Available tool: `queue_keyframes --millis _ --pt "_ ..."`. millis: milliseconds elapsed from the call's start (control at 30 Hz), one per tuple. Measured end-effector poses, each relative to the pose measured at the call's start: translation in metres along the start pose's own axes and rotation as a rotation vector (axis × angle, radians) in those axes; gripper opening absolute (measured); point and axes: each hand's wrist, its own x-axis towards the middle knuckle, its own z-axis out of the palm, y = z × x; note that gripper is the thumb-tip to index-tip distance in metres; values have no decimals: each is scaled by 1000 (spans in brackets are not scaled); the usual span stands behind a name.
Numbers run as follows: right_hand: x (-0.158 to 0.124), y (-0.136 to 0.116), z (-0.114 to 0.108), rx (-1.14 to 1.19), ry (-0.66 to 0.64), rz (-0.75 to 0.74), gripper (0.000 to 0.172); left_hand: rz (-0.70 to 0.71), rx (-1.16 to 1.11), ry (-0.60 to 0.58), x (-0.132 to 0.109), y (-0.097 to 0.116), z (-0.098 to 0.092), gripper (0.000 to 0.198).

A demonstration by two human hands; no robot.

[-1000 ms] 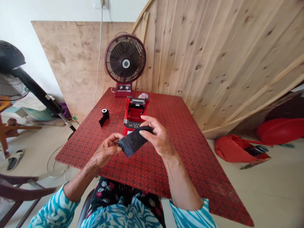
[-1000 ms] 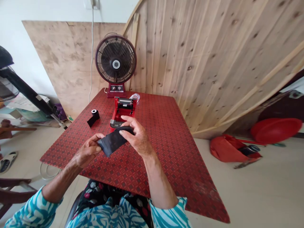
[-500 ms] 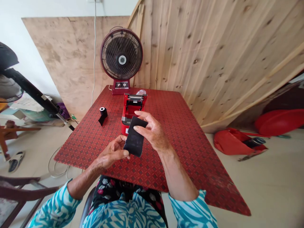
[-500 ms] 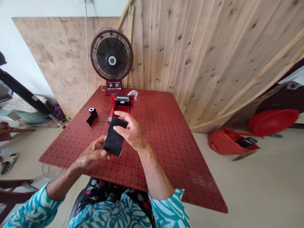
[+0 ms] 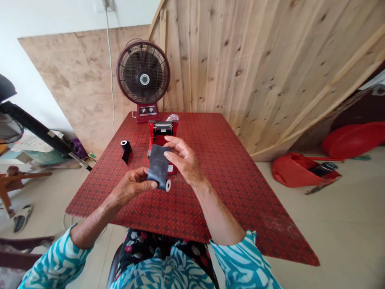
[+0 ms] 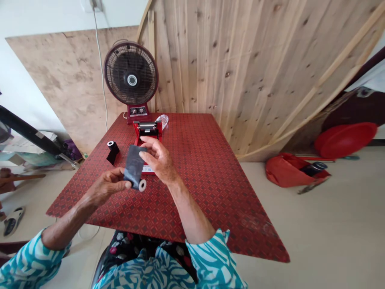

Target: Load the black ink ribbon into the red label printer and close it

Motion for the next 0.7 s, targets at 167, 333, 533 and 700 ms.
queue_keyframes --millis 167,333,533,700 --pt "3 41 -25 32 310 -4 33 203 89 207 42 31 -10 35" --pt "-1 88 -49 -78 514 22 31 210 250 273 91 29 -15 42" --pt "-4 122 -57 -192 529 7 30 203 469 262 127 0 -30 35" --pt "-6 131 -60 -202 519 24 30 184 766 307 141 -6 -41 24"
